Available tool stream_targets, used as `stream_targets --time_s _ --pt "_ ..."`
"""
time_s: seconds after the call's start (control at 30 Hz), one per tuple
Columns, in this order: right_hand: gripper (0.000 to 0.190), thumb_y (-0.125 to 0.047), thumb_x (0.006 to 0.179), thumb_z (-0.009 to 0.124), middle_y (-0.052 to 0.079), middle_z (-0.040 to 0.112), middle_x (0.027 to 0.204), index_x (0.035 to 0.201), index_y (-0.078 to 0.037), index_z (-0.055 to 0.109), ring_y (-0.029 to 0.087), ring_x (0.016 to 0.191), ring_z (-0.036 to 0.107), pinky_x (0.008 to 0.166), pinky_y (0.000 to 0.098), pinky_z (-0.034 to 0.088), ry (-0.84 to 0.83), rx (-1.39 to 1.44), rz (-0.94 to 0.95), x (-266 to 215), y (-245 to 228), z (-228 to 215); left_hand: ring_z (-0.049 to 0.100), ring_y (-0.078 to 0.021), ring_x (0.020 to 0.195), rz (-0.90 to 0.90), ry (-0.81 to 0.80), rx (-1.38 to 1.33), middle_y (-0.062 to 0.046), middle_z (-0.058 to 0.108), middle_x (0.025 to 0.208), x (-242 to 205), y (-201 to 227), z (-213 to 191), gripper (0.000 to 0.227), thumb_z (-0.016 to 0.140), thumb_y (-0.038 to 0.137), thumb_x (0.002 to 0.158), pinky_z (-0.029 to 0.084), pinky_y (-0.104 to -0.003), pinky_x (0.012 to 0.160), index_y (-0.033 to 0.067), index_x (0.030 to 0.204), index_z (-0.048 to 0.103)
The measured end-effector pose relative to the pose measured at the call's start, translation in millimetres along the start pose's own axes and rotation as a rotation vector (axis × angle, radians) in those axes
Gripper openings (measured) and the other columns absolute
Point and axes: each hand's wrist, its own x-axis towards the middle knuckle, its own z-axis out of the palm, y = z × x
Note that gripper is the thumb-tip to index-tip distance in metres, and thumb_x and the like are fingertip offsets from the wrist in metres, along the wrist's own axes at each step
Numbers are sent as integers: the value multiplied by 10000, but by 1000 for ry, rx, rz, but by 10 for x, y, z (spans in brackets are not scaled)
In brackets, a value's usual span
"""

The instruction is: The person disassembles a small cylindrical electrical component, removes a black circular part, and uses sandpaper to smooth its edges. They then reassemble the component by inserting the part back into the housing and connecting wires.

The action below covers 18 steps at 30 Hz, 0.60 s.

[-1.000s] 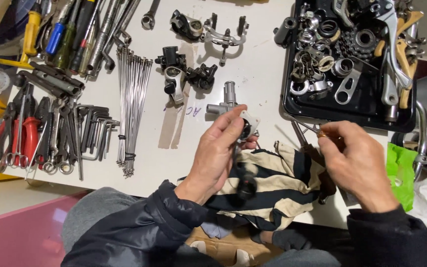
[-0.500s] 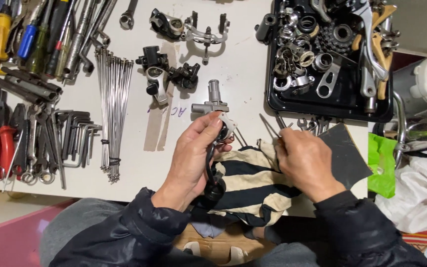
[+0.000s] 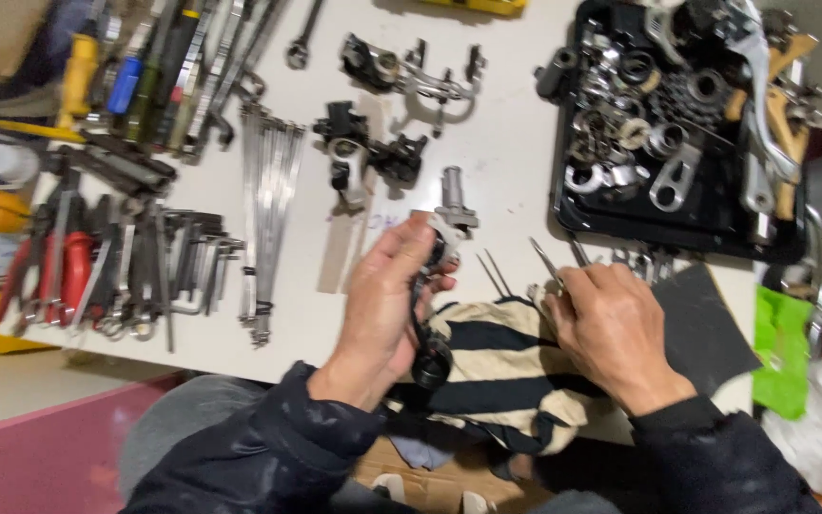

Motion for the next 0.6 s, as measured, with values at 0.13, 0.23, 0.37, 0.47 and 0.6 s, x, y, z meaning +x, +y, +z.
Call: stream_targets --time_s 0.13,0.23,0.37,0.47,0.6 --pt "191 -368 874 727 0 686 859 982 -213 753 203 940 683 796 324 544 -86 99 62 94 -169 -25 702 -219 743 -59 9 -4 -130 705 898 -3 -104 -24 319 687 183 953 611 -253 628 12 1217 634" --pt "244 -402 908 713 26 706 815 932 -166 771 230 922 701 812 344 550 -198 193 131 185 -291 -47 712 -240 756 -113 -49 0 -182 716 934 -27 -132 -9 353 677 173 969 621 -270 634 -17 1262 631" --pt "341 -467 915 691 59 713 809 886 -138 778 258 913 698 834 384 541 -334 227 240 284 -381 -15 726 -248 784 -143 -131 -38 -232 727 982 -14 -133 -29 413 682 196 973 631 -296 665 -18 1320 618" --pt "344 -459 906 692 78 727 816 902 -127 779 274 926 712 856 398 536 -412 242 273 379 -429 -86 729 -269 807 -175 -162 -74 -260 724 1019 -52 -77 -32 442 675 216 977 632 -312 675 -4 1354 609" --pt "284 -408 882 712 66 738 803 895 -133 783 265 916 728 863 387 536 -445 207 287 396 -443 -31 740 -299 828 -211 -200 -124 -286 718 1048 -72 -68 -51 452 672 225 983 643 -330 684 8 1374 607"
